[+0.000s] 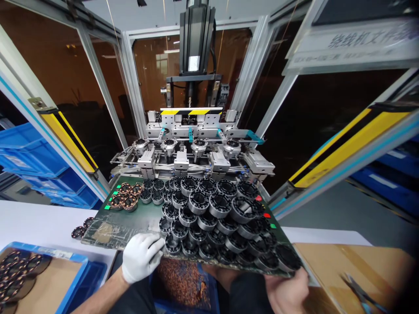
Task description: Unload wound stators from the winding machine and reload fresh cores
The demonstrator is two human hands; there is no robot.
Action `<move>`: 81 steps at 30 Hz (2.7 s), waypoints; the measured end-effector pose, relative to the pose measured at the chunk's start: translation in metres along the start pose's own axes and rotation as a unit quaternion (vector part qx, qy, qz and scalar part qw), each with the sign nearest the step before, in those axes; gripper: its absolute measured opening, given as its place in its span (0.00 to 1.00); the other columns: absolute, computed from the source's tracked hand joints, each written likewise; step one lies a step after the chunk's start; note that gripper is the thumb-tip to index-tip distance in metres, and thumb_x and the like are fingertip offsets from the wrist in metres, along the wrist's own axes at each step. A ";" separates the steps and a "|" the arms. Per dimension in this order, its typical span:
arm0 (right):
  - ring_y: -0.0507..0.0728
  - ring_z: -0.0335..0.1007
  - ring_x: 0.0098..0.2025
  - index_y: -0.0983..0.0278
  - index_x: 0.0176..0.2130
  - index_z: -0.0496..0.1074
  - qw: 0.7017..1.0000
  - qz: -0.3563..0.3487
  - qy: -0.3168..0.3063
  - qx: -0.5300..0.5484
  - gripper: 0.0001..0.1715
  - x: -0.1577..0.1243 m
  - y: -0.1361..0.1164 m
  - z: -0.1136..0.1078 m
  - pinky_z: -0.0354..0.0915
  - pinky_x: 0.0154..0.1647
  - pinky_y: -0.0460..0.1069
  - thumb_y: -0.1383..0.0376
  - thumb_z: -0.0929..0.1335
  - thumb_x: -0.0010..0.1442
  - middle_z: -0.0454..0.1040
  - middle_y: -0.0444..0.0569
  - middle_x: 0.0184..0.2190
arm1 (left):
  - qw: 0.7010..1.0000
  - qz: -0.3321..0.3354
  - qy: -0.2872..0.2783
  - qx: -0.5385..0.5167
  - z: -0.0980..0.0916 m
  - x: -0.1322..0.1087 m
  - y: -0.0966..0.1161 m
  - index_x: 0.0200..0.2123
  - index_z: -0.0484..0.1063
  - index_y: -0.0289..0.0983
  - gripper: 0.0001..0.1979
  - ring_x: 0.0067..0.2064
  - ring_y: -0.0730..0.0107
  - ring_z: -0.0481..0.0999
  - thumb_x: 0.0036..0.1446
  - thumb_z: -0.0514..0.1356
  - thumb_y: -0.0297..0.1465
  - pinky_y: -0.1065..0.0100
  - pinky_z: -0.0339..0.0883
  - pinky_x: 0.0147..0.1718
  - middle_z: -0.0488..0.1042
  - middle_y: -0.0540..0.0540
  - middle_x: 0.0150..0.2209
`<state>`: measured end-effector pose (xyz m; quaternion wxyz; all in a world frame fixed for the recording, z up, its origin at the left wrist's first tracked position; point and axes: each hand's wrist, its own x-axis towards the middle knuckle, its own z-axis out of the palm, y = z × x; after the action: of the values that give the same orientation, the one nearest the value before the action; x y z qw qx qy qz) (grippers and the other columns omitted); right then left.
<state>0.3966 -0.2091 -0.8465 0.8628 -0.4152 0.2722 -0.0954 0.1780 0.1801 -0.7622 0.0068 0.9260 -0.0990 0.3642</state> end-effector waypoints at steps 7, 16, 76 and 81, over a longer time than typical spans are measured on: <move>0.79 0.86 0.51 0.48 0.51 0.83 1.000 0.003 -0.007 -0.013 0.42 -0.012 -0.011 0.012 0.81 0.20 0.63 0.45 0.81 0.35 0.88 0.53 0.48 | 1.000 -0.011 -0.014 -0.002 0.000 0.001 0.000 0.54 0.81 0.42 0.14 0.45 0.56 0.85 0.80 0.55 0.32 0.57 0.74 0.46 0.87 0.44 0.47; 0.71 0.88 0.42 0.53 0.52 0.84 1.000 0.014 -0.004 0.013 0.41 -0.013 -0.011 0.012 0.72 0.13 0.53 0.48 0.81 0.37 0.88 0.51 0.50 | 1.000 -0.009 -0.015 -0.003 -0.001 0.003 0.000 0.54 0.81 0.42 0.14 0.45 0.56 0.86 0.80 0.54 0.32 0.57 0.75 0.46 0.87 0.44 0.47; 0.67 0.88 0.47 0.55 0.43 0.80 0.998 0.013 -0.018 0.060 0.24 0.014 0.012 -0.011 0.81 0.20 0.51 0.54 0.75 0.44 0.88 0.45 0.42 | 1.000 -0.004 -0.017 -0.003 -0.003 0.006 0.000 0.54 0.81 0.42 0.15 0.45 0.57 0.85 0.82 0.53 0.33 0.58 0.73 0.46 0.87 0.45 0.47; 0.67 0.88 0.45 0.55 0.43 0.80 0.997 0.024 -0.008 0.066 0.24 0.014 0.013 -0.010 0.79 0.18 0.51 0.55 0.74 0.44 0.88 0.45 0.43 | 1.000 -0.007 -0.016 -0.007 -0.004 0.006 0.000 0.54 0.81 0.42 0.14 0.46 0.56 0.85 0.81 0.54 0.33 0.57 0.73 0.46 0.87 0.45 0.47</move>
<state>0.4016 -0.2132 -0.8670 0.8926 -0.3511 0.2682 -0.0895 0.1792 0.1793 -0.7555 0.0143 0.9324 -0.0953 0.3484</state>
